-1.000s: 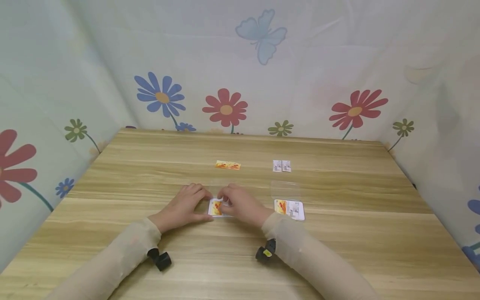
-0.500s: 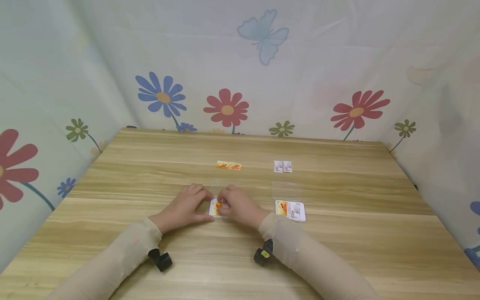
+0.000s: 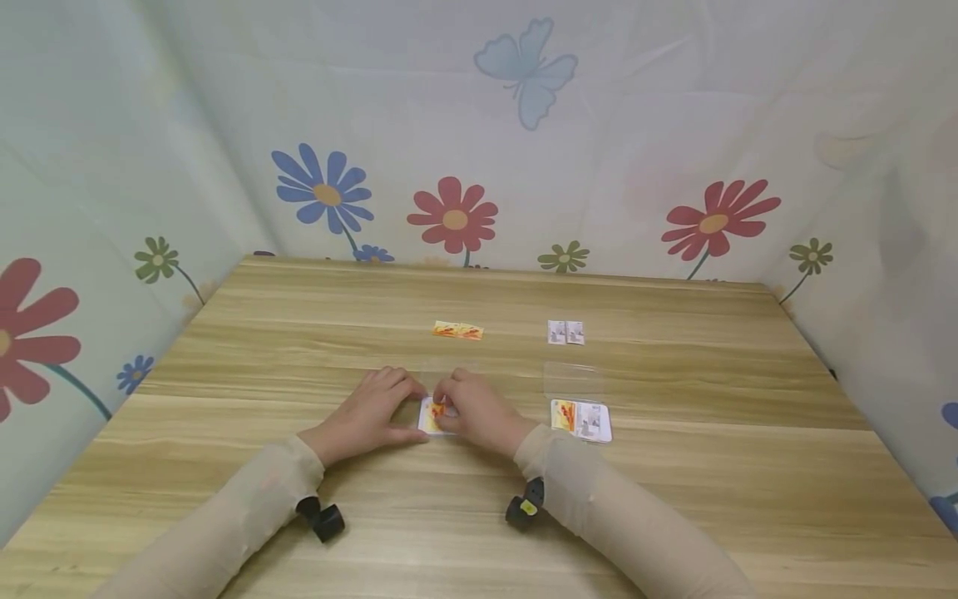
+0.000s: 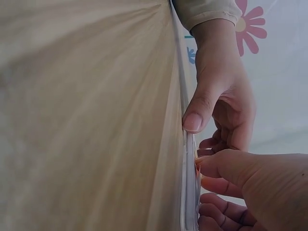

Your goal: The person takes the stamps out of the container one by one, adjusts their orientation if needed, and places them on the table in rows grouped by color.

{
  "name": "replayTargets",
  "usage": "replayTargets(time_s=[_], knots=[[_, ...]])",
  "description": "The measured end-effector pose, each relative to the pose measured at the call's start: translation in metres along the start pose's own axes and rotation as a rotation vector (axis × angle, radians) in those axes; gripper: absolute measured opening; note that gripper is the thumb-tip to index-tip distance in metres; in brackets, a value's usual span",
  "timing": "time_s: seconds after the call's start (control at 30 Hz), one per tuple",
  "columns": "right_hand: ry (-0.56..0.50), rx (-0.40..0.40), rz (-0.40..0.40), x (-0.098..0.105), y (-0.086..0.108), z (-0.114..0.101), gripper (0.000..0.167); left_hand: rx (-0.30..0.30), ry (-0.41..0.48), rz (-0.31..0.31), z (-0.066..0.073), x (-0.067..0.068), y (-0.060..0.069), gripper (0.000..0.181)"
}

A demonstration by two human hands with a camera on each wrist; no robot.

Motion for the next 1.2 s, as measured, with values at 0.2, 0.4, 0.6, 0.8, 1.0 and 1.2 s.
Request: replayTargets(time_s=[0.2, 0.4, 0.6, 0.8, 1.0, 1.2], knots=[[-0.021, -0.011, 0.01, 0.0004, -0.0001, -0.0006, 0.02, -0.003, 0.012, -0.005, 0.0005, 0.0014, 0.0004, 0.053], [-0.038, -0.02, 0.01, 0.0, -0.0008, 0.0006, 0.019, 0.006, 0.009, -0.015, 0.0005, 0.0013, 0.0004, 0.055], [-0.041, -0.019, 0.009, 0.0009, -0.0011, -0.0005, 0.018, 0.008, 0.007, -0.022, 0.0003, 0.0011, 0.0002, 0.055], [-0.043, -0.016, 0.023, 0.0012, -0.0019, -0.0012, 0.015, 0.011, 0.006, -0.016, 0.0, 0.0017, 0.0004, 0.055], [-0.041, -0.01, 0.036, 0.0025, -0.0027, -0.0031, 0.013, 0.001, 0.011, -0.005, -0.0006, 0.0009, -0.0003, 0.055], [-0.052, -0.023, 0.042, 0.0038, -0.0028, -0.0053, 0.012, -0.006, 0.007, 0.002, -0.0008, 0.0006, 0.0004, 0.055]])
Point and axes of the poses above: each hand's wrist, its own y-axis away from the middle knuckle, its own x-axis out of the back of the hand, z = x × y, the point moved 2 cm from there along -y, towards the middle knuckle, and after that the axes turned 9 degrees about -z, right-handed, at the moved point
